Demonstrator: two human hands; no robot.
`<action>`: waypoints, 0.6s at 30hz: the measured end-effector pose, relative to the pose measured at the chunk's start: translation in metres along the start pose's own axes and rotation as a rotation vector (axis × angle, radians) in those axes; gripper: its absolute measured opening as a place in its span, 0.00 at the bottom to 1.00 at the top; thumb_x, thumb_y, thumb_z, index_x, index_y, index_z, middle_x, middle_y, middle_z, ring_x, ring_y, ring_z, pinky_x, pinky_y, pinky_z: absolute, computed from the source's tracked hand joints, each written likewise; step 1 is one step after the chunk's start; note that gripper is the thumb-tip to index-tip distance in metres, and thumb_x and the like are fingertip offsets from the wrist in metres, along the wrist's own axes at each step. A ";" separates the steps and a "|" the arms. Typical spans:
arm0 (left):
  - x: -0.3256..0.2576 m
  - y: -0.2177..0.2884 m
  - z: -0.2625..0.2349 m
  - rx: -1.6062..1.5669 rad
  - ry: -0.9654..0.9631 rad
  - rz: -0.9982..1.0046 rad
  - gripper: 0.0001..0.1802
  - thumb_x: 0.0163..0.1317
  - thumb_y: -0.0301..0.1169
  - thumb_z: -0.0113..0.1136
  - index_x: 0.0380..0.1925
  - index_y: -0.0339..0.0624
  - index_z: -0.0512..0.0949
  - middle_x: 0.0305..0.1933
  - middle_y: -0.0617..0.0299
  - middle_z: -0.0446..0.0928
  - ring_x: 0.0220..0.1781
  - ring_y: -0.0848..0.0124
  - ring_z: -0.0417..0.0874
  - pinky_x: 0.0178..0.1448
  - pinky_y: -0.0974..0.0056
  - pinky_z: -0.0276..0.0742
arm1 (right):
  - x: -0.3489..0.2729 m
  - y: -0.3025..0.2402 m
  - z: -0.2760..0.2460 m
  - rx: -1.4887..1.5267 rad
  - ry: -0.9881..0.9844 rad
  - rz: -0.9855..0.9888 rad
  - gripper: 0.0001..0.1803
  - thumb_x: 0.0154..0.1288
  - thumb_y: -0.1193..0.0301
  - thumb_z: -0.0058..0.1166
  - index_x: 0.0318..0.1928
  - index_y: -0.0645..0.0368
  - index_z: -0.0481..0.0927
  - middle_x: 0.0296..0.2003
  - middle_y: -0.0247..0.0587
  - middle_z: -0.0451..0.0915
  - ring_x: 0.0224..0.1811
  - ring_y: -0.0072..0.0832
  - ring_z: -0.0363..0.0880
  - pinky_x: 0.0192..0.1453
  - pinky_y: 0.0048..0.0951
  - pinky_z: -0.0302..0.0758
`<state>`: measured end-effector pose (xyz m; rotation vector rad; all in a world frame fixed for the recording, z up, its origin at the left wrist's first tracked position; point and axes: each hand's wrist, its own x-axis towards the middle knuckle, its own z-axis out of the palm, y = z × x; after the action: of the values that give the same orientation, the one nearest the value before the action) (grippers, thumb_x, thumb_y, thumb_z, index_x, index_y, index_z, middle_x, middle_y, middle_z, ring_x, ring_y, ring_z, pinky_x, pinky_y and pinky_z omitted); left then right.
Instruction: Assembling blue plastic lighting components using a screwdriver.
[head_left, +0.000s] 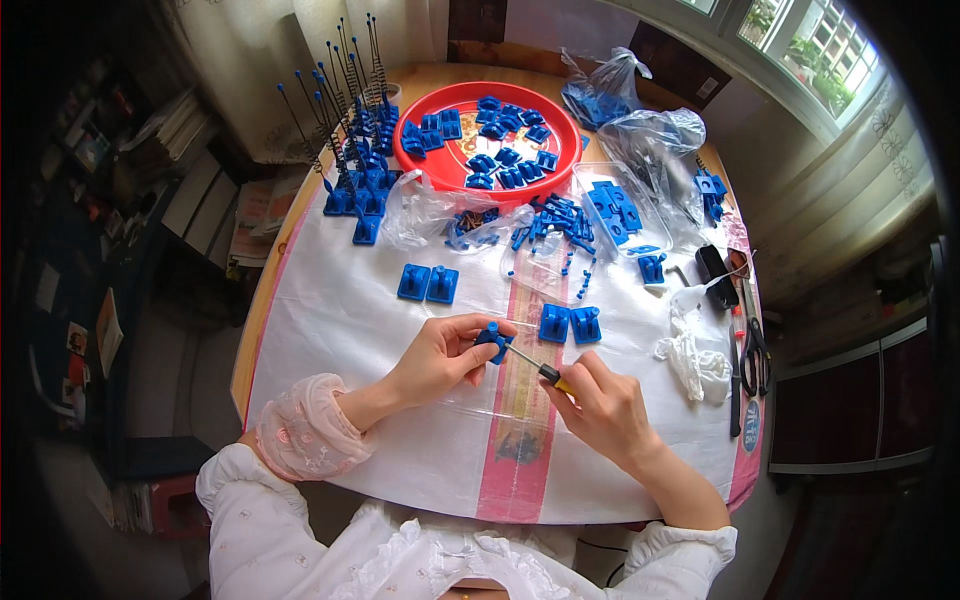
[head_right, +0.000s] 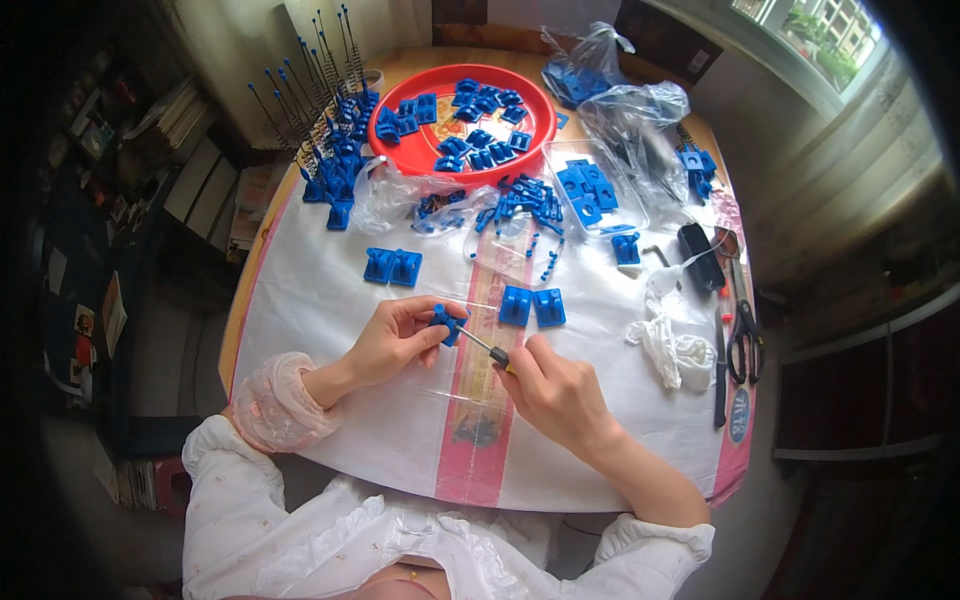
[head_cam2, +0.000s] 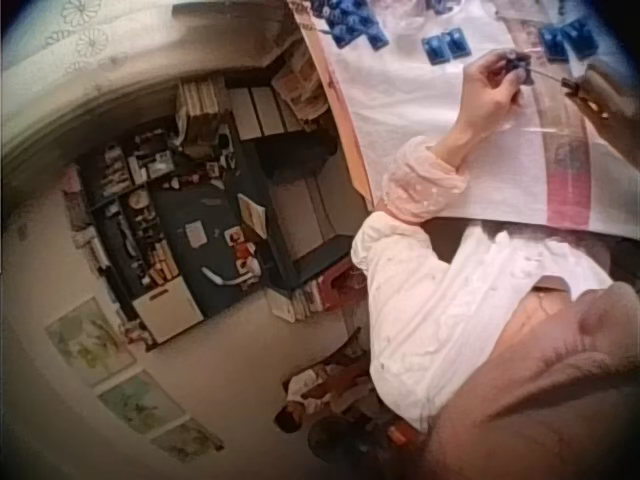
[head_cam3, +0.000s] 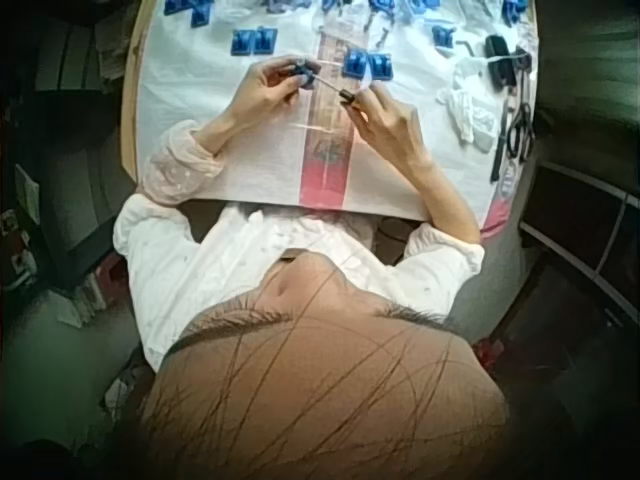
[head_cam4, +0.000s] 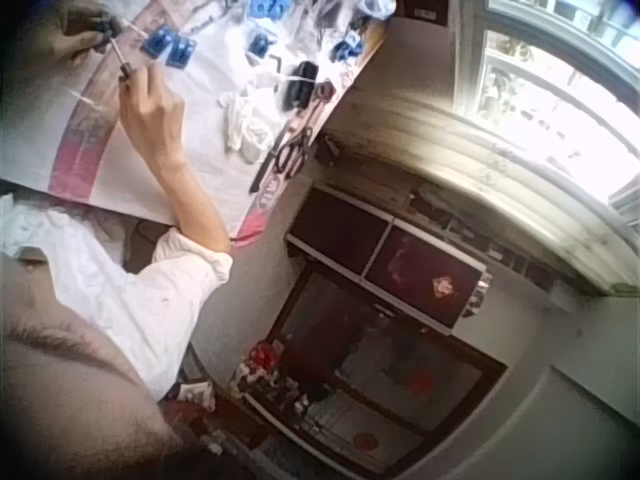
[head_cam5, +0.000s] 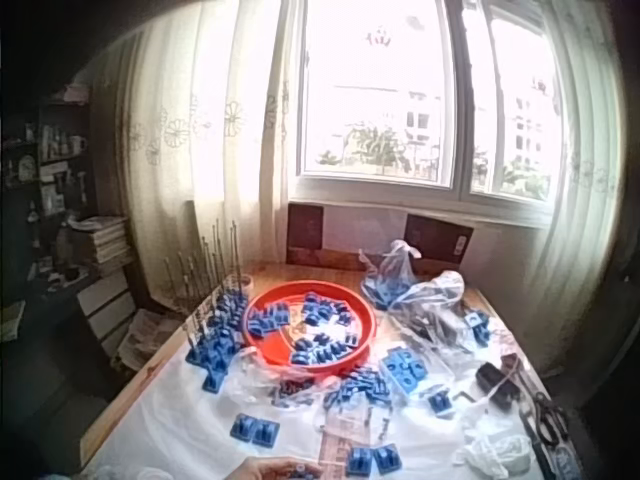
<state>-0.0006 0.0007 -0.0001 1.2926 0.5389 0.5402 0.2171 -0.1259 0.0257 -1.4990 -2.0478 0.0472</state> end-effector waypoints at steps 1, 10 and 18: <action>0.000 0.001 0.000 0.009 0.003 -0.001 0.16 0.70 0.20 0.58 0.57 0.33 0.78 0.40 0.62 0.82 0.27 0.81 0.78 0.32 0.77 0.76 | -0.001 -0.001 0.000 -0.019 -0.004 -0.007 0.13 0.59 0.72 0.68 0.32 0.60 0.73 0.22 0.39 0.70 0.19 0.34 0.77 0.20 0.34 0.71; 0.000 0.002 0.001 0.037 -0.011 -0.014 0.16 0.70 0.21 0.58 0.57 0.33 0.78 0.41 0.62 0.83 0.27 0.81 0.79 0.32 0.76 0.76 | 0.002 -0.001 -0.001 0.344 0.030 0.254 0.15 0.55 0.73 0.73 0.30 0.65 0.76 0.26 0.42 0.79 0.25 0.34 0.84 0.28 0.29 0.78; 0.000 0.001 0.002 0.039 -0.002 -0.013 0.16 0.70 0.21 0.59 0.57 0.33 0.78 0.41 0.61 0.83 0.26 0.81 0.79 0.31 0.76 0.77 | 0.002 0.000 0.000 0.506 -0.009 0.397 0.14 0.56 0.74 0.73 0.31 0.67 0.78 0.26 0.42 0.83 0.27 0.25 0.86 0.31 0.23 0.80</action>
<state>0.0002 -0.0003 0.0012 1.3261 0.5579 0.5193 0.2173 -0.1244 0.0265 -1.5357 -1.5517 0.6761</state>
